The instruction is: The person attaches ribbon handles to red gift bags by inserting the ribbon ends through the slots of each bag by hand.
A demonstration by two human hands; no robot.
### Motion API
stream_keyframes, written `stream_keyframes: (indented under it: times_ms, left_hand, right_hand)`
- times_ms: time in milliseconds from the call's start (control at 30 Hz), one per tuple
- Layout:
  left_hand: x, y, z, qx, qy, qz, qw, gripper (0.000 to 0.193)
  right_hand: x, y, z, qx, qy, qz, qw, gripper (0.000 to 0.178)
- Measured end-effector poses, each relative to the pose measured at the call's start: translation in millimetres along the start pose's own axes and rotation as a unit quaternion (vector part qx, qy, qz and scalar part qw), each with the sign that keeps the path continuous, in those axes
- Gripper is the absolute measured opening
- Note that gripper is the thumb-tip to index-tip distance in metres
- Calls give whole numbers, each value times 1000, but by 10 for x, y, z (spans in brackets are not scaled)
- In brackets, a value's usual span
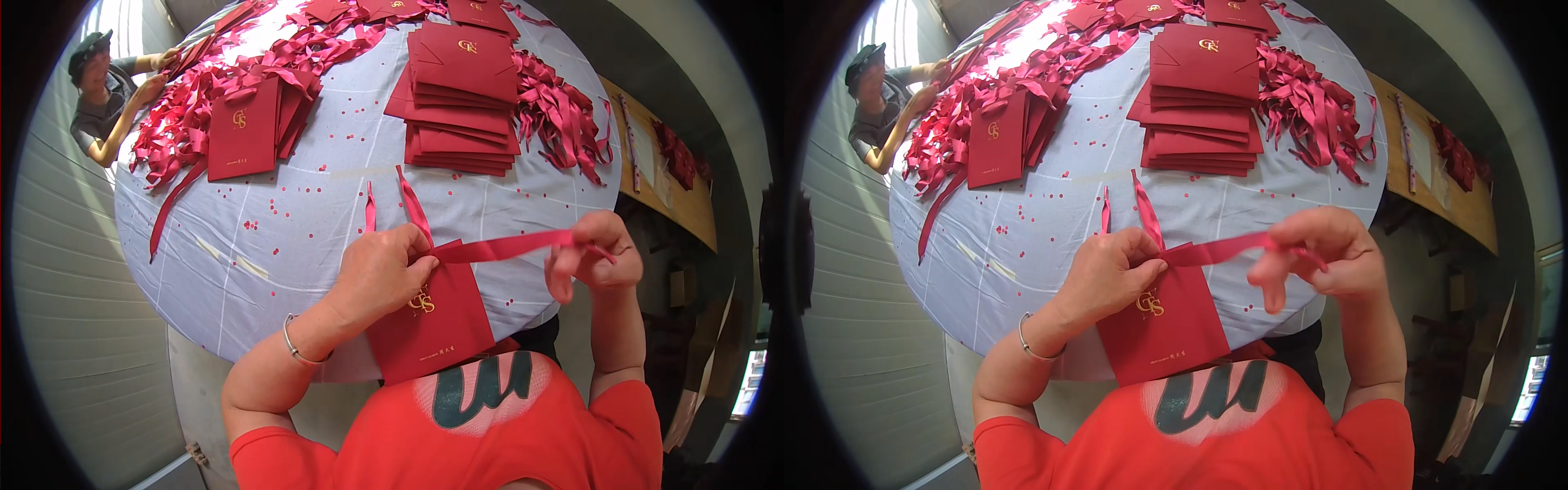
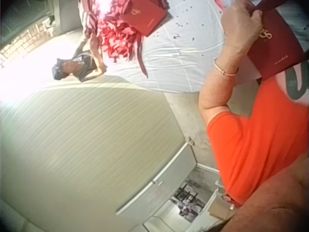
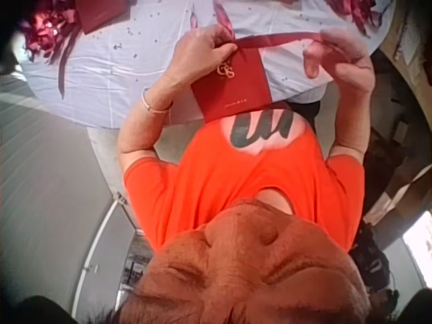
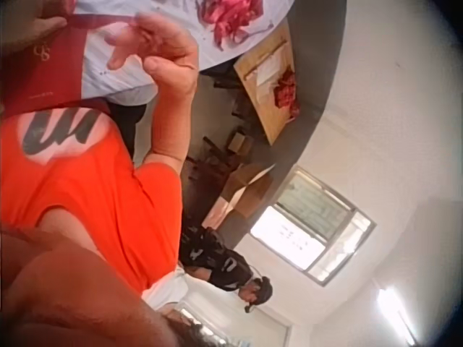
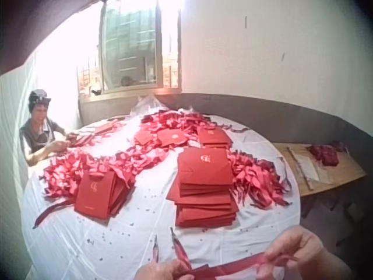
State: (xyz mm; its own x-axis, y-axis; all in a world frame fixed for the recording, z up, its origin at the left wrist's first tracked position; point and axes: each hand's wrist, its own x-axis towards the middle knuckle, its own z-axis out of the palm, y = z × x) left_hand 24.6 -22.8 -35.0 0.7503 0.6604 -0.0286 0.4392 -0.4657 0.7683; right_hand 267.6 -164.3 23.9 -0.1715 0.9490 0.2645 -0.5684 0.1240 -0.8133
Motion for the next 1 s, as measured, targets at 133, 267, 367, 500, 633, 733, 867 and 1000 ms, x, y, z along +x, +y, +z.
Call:
stream_keyframes:
  times_ms: [133, 267, 367, 500, 633, 733, 867, 1000]
  left_hand:
    - [10, 25, 5, -48, 9, 15, 999, 14]
    - [-17, -16, -39, -30, 40, 61, 997, 14]
    - [9, -42, -57, -73, 29, 60, 995, 18]
    - [14, -10, -82, -115, 16, 43, 992, 19]
    - [12, -19, -130, -106, -1, 61, 992, 17]
    - [9, -24, -228, -18, -16, 78, 997, 14]
    - [50, -85, -343, -14, -30, 103, 994, 12]
    - [87, -134, -365, 34, -3, 210, 977, 11]
  right_hand:
    - [19, 95, -216, -106, 16, -46, 993, 27]
    - [285, 27, 66, -510, 63, -86, 854, 12]
    - [449, 178, 156, -573, -10, -83, 815, 10]
    - [531, 619, 153, -639, -57, -56, 765, 16]
    - [522, 791, 117, -659, -46, -52, 749, 17]
    - [502, 782, 94, -665, -39, -41, 745, 16]
    - [501, 734, 75, -673, -25, -47, 738, 13]
    - [521, 714, 73, -676, -26, -45, 735, 13]
